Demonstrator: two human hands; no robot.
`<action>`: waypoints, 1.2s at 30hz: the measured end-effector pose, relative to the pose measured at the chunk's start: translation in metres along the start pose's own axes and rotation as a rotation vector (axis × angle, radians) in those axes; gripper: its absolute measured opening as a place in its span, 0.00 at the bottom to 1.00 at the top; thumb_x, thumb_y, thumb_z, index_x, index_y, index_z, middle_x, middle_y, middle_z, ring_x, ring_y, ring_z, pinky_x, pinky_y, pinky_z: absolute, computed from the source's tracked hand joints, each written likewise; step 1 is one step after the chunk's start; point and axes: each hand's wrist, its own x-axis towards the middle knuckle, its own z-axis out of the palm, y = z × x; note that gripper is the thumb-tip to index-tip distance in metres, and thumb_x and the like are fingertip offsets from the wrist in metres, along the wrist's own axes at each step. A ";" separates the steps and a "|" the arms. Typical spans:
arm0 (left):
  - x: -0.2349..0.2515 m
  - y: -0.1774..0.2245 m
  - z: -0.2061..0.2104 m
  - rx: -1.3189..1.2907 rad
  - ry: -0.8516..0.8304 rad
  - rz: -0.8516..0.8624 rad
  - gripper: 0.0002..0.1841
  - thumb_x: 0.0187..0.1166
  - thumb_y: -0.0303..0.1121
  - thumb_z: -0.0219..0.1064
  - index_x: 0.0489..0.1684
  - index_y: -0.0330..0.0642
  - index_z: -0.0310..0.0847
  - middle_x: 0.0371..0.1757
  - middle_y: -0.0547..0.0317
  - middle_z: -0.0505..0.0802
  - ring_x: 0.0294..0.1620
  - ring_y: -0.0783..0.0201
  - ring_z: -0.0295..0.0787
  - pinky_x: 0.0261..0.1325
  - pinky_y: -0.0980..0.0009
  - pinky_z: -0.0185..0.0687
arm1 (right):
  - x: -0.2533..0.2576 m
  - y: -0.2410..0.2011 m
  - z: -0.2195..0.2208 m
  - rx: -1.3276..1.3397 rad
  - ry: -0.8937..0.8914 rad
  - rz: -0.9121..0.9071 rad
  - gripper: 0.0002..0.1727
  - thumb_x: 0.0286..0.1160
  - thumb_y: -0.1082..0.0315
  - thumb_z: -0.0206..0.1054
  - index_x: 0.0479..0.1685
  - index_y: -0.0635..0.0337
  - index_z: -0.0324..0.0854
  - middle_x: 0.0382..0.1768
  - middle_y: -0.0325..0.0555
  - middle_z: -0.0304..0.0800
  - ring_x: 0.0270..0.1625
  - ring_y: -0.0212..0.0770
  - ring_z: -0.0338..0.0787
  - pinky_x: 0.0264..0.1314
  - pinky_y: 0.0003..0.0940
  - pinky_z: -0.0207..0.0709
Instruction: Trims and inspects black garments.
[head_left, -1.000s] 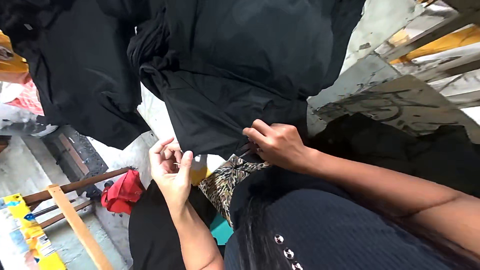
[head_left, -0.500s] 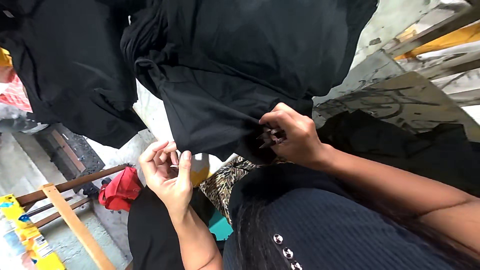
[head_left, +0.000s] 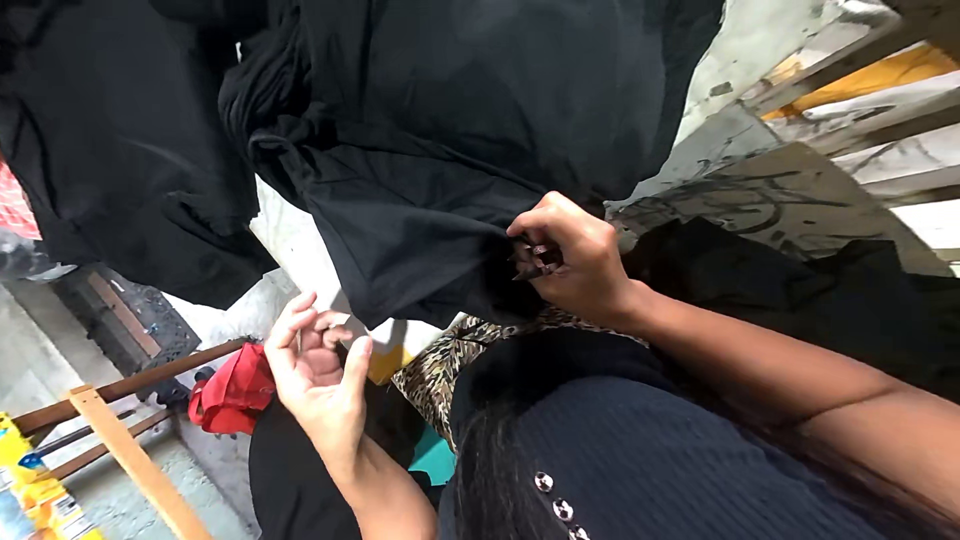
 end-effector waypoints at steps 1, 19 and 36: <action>-0.004 0.001 -0.002 0.007 0.041 -0.005 0.21 0.72 0.32 0.76 0.63 0.53 0.77 0.69 0.75 0.85 0.51 0.78 0.89 0.52 0.80 0.89 | 0.000 0.000 0.000 0.000 -0.001 0.006 0.12 0.59 0.76 0.67 0.44 0.69 0.83 0.31 0.51 0.78 0.28 0.36 0.75 0.27 0.23 0.67; -0.002 0.006 0.028 -0.048 0.046 -0.170 0.08 0.83 0.33 0.64 0.40 0.55 0.91 0.68 0.76 0.87 0.66 0.78 0.84 0.64 0.79 0.83 | -0.006 0.001 0.001 -0.021 -0.025 -0.027 0.11 0.61 0.75 0.67 0.43 0.68 0.84 0.32 0.51 0.78 0.27 0.38 0.76 0.23 0.26 0.66; 0.000 -0.010 0.043 0.367 0.157 -0.063 0.03 0.75 0.21 0.64 0.40 0.32 0.83 0.36 0.69 0.90 0.37 0.87 0.86 0.46 0.87 0.83 | -0.004 -0.001 0.004 -0.083 -0.044 -0.023 0.11 0.60 0.75 0.66 0.42 0.68 0.85 0.30 0.51 0.78 0.22 0.41 0.76 0.16 0.32 0.64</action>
